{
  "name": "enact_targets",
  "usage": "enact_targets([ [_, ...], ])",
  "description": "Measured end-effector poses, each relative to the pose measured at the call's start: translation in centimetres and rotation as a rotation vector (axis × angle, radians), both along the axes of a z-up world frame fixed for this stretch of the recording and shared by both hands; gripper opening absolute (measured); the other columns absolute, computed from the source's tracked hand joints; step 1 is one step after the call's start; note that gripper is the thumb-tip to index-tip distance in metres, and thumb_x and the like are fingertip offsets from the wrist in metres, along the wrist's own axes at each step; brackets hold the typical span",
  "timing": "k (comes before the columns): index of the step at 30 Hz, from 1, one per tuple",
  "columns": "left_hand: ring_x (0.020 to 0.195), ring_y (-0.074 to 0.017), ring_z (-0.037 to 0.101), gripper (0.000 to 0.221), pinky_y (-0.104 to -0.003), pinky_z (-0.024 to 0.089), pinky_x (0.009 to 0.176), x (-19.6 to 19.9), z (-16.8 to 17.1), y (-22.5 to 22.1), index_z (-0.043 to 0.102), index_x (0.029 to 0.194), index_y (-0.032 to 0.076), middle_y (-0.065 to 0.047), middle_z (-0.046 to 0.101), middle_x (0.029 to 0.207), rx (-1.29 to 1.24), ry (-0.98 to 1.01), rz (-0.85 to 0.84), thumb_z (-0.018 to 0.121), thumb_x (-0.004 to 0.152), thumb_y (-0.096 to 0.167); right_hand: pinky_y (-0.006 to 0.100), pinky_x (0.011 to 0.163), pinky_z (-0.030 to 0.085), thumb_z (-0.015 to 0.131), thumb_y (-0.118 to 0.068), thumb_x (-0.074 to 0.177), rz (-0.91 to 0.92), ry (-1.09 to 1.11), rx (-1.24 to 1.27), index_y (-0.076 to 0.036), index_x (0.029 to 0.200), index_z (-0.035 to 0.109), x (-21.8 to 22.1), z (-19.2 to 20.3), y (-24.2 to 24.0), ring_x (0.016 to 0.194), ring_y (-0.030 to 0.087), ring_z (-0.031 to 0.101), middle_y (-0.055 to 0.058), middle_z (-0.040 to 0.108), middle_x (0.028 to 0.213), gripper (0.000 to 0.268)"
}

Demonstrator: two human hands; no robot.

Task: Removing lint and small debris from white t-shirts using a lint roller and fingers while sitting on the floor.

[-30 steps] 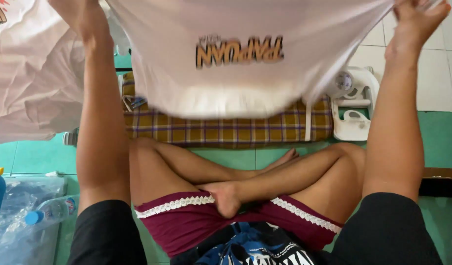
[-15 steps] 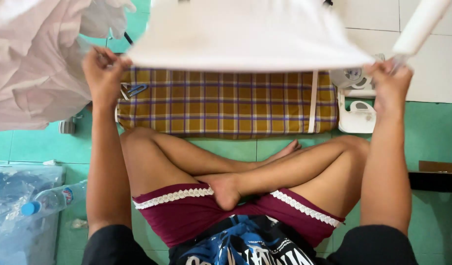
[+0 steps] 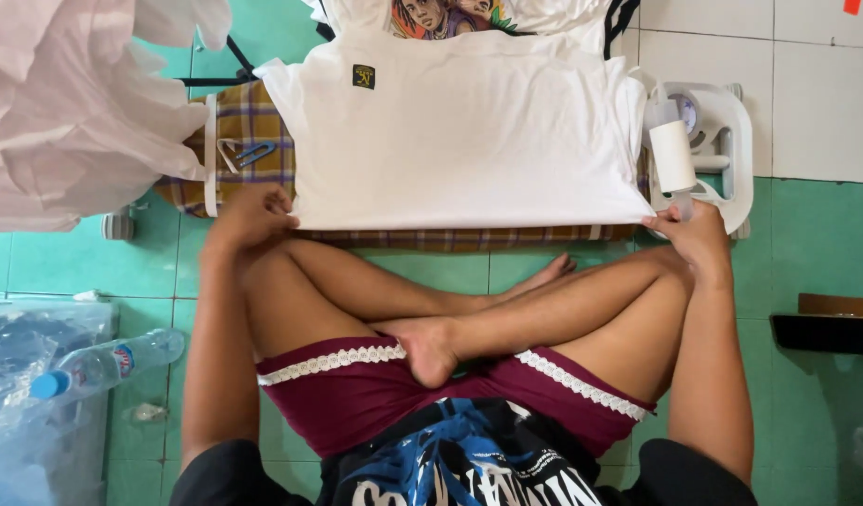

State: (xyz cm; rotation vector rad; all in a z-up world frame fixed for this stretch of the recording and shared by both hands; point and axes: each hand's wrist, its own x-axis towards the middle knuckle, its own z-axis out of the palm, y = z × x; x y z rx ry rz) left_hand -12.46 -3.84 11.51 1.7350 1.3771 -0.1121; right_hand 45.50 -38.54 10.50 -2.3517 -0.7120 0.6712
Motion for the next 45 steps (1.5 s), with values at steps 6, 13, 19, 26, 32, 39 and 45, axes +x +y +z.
enact_targets([
  [6,0.089,-0.0290,0.069,0.018,-0.044,0.052,0.071,3.9,0.1,0.8,0.076,0.090,0.015,-0.006,0.076,0.094,0.140,0.352,-0.283,0.080,0.081,0.030,0.034,0.072,0.044,0.081,-0.035,0.096,0.022,-0.125,-0.056,-0.010,0.096,0.075,-0.3,-0.9,0.9,0.084,0.017,0.061,0.001,0.068,0.089,0.025],
  [13,0.148,-0.0424,0.036,0.066,-0.055,0.030,0.121,11.5,-0.8,1.2,0.056,0.145,0.009,-0.022,0.047,0.153,0.551,-0.131,-0.267,0.078,0.093,0.045,0.026,0.048,0.042,0.052,-0.037,0.112,0.088,0.069,0.294,-0.010,0.094,0.060,-5.8,-4.6,7.3,0.054,0.013,0.054,0.004,0.054,0.066,0.033],
  [19,0.158,-0.0420,0.013,0.096,-0.064,0.005,0.126,13.4,-7.5,1.5,0.036,0.161,0.009,-0.026,0.020,0.169,0.643,-0.077,-0.289,0.064,0.092,0.069,0.038,0.063,0.052,0.049,-0.040,0.101,0.192,0.211,0.382,-0.010,0.101,0.068,-17.3,-9.4,18.4,0.069,0.024,0.062,0.014,0.061,0.069,0.036],
  [26,0.158,-0.0427,0.014,0.066,-0.058,0.008,0.127,13.1,-9.3,1.7,0.027,0.163,0.000,-0.029,0.019,0.169,0.680,-0.058,-0.203,0.036,0.114,0.043,0.057,0.097,0.054,0.043,-0.041,0.104,0.368,0.183,0.134,0.002,0.123,0.064,-25.5,-12.8,24.9,0.110,0.044,0.069,0.027,0.073,0.107,0.052],
  [32,0.160,-0.0390,0.011,0.083,-0.056,0.007,0.128,13.3,-9.8,1.7,0.022,0.165,0.005,-0.023,0.013,0.172,0.699,0.033,-0.225,0.039,0.107,0.062,0.061,0.091,0.053,0.038,-0.037,0.105,0.191,0.113,0.131,-0.002,0.099,0.066,-19.2,-13.7,23.4,0.103,0.053,0.068,0.031,0.071,0.096,0.045],
  [39,0.159,-0.0379,0.012,0.085,-0.055,0.007,0.129,13.7,-9.7,1.8,0.022,0.166,0.005,-0.022,0.013,0.171,0.709,0.064,-0.203,0.045,0.106,0.062,0.037,0.049,0.061,0.041,-0.039,0.103,-0.094,0.023,0.082,-0.008,0.098,0.068,-6.7,-12.6,18.5,0.054,0.029,0.069,0.015,0.069,0.073,0.041],
  [45,0.159,-0.0371,0.015,0.084,-0.053,0.008,0.128,13.7,-9.8,1.8,0.025,0.165,0.006,-0.021,0.017,0.171,0.730,0.066,-0.192,0.046,0.105,0.062,0.051,0.071,0.057,0.041,-0.042,0.104,-0.304,-0.203,0.107,-0.004,0.107,0.068,-1.7,-12.0,16.7,0.080,0.041,0.070,0.026,0.070,0.092,0.047],
])
